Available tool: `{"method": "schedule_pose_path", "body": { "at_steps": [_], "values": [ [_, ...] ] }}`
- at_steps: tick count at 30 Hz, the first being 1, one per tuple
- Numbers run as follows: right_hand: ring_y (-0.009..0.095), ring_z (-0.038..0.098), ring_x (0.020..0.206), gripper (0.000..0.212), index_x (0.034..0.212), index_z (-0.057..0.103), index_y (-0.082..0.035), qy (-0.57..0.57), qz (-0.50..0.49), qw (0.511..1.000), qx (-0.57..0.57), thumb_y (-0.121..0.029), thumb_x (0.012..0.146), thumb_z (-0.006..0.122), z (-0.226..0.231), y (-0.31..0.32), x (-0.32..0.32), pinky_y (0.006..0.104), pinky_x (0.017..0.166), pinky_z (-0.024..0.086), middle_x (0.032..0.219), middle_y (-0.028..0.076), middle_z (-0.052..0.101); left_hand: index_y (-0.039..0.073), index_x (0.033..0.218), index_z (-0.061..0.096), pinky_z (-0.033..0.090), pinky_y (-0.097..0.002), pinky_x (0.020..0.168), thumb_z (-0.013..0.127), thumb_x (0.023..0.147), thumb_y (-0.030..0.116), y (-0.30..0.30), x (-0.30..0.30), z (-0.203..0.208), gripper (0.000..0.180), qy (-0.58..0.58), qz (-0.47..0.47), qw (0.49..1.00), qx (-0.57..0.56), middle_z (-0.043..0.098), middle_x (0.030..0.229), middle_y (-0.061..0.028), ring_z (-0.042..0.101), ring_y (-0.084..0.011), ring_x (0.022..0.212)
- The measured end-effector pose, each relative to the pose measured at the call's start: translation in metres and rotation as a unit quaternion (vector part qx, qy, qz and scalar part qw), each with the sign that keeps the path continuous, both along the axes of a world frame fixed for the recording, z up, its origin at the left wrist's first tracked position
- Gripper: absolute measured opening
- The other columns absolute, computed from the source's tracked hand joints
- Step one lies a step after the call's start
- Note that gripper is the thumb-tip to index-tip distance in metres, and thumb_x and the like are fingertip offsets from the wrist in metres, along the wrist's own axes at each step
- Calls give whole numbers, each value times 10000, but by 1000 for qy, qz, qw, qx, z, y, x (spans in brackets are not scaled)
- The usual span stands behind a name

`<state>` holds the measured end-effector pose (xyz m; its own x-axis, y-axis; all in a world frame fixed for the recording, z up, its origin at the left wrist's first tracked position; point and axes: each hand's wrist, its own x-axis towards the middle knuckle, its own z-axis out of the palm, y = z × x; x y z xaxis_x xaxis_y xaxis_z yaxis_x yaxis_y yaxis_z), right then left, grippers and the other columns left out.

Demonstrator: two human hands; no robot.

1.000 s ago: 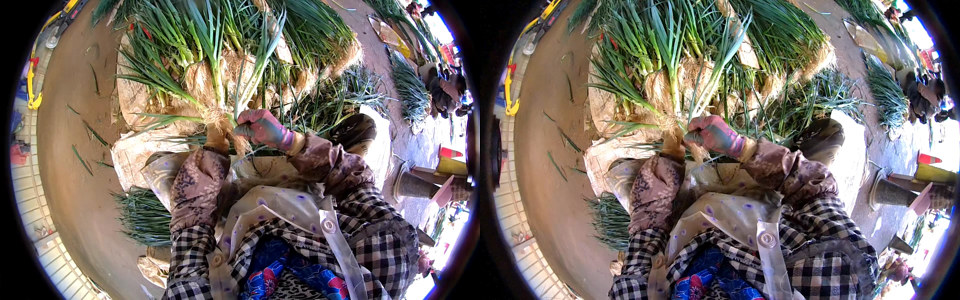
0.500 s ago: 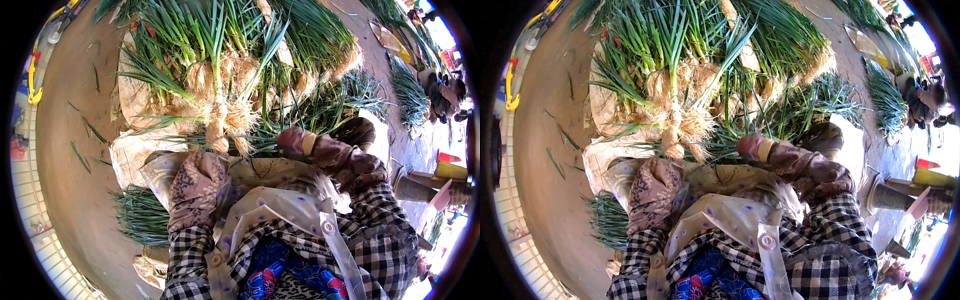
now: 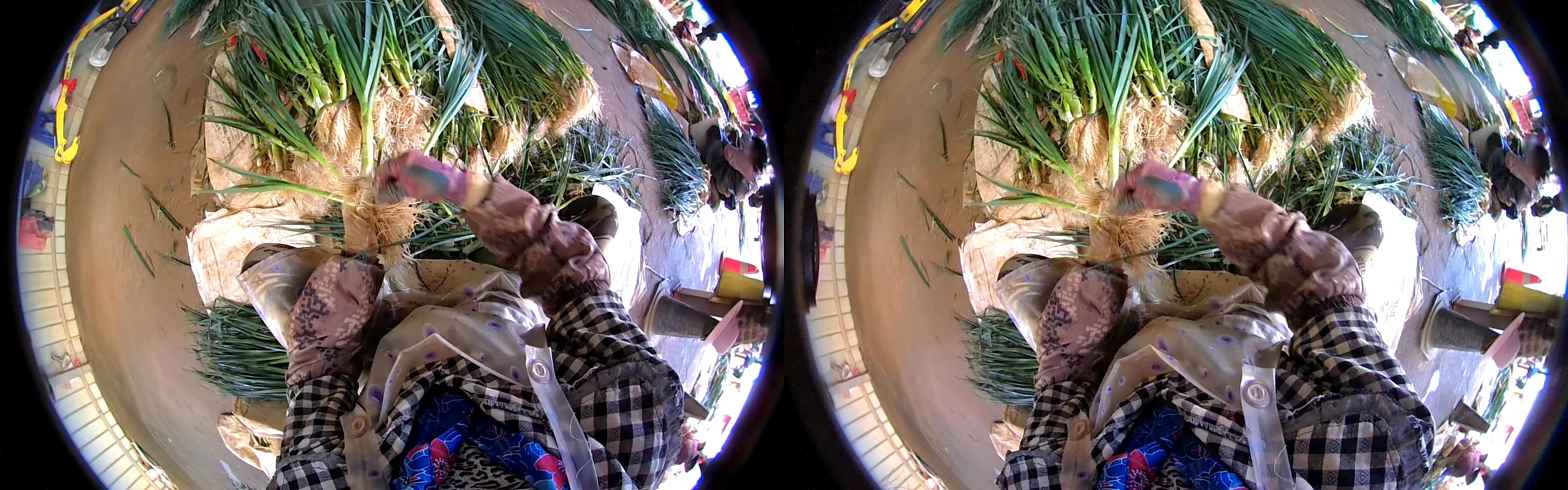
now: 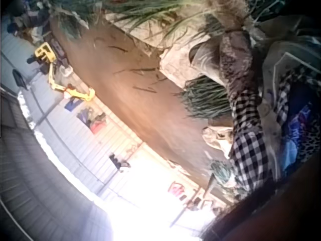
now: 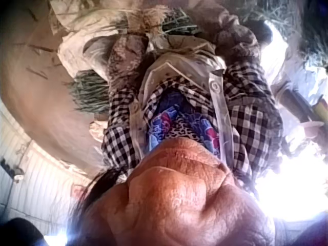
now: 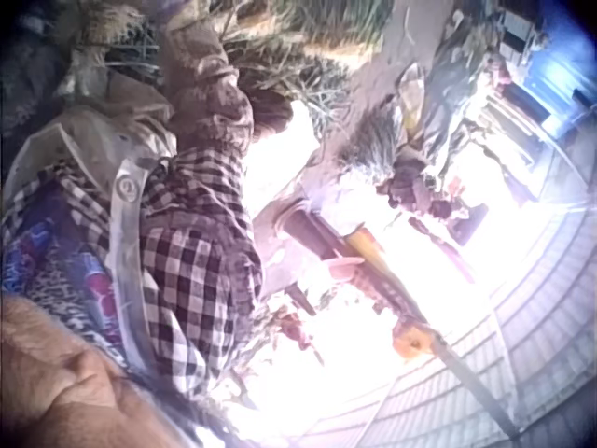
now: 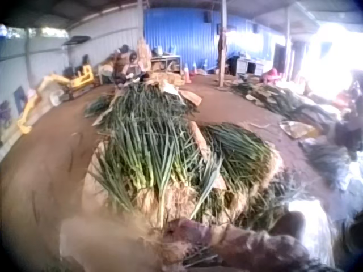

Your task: The person cleans green onions by hand, peeling away outer layers and stripping debris from the stalks before placing them into a bundle.

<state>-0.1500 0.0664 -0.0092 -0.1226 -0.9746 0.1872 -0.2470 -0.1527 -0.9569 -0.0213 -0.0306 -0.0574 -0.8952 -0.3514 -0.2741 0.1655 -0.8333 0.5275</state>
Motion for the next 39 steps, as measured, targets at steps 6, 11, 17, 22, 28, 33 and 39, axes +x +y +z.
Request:
{"method": "schedule_pose_path", "body": {
  "at_steps": [6, 11, 17, 22, 28, 33, 39],
  "values": [
    [194, 568, 856, 412, 864, 597, 13, -41, 278, 949, 141, -392, 831, 529, 37, 44, 62, 269, 779, 447, 903, 118, 582, 46, 1137, 487, 496, -358, 721, 492, 807, 120, -5, 6, -15, 338, 10, -54, 998, 14, 547, 1043, -133, 577, -233, 875],
    [191, 512, 959, 518, 1084, 527, -22, -241, 141, 960, 28, -470, 826, 494, 20, 42, 39, 265, 761, 444, 1071, 116, 534, 27, 1100, 505, 499, -354, 716, 448, 859, 174, -3, -1, -25, 288, 40, -88, 993, 73, 557, 972, -118, 563, -232, 863],
    [126, 515, 506, 217, 854, 545, 9, -357, -285, 882, 111, -183, 805, 634, 32, -14, -66, 240, 435, 412, 724, 84, 581, 10, 1067, 497, 493, -355, 787, 449, 878, 144, 14, -11, -8, 236, 56, -68, 988, 127, 539, 991, -110, 543, -231, 910],
    [74, 489, 498, 204, 880, 579, -7, -314, -346, 877, 110, -176, 794, 654, 19, -23, -62, 204, 419, 369, 677, 23, 567, -2, 1079, 496, 518, -332, 717, 515, 843, 38, 20, -7, -7, 240, 80, -18, 994, -69, 553, 987, -123, 566, -214, 849],
    [122, 528, 570, 216, 844, 558, -37, -459, -356, 812, 52, -218, 786, 660, 25, -10, -40, 250, 505, 430, 707, 48, 587, -21, 1081, 494, 527, -314, 653, 542, 835, 33, 14, -1, -21, 257, 4, 43, 990, -131, 576, 921, -107, 585, -205, 762],
    [103, 528, 577, 229, 933, 579, -36, -406, -322, 845, 132, -201, 791, 652, 21, -24, -78, 230, 507, 443, 721, 22, 583, -11, 1072, 500, 514, -294, 636, 550, 833, 48, 34, -8, 3, 252, 74, -8, 991, -107, 569, 914, -98, 576, -189, 770],
    [124, 544, 596, 97, 830, 539, 2, -486, -321, 812, 14, -32, 783, 617, 36, -20, -40, 232, 482, 459, 771, 90, 579, -9, 1008, 506, 514, -266, 631, 534, 866, 125, 17, -5, 18, 198, 10, 66, 992, -108, 585, 860, -94, 581, -148, 738]
  ]
}}
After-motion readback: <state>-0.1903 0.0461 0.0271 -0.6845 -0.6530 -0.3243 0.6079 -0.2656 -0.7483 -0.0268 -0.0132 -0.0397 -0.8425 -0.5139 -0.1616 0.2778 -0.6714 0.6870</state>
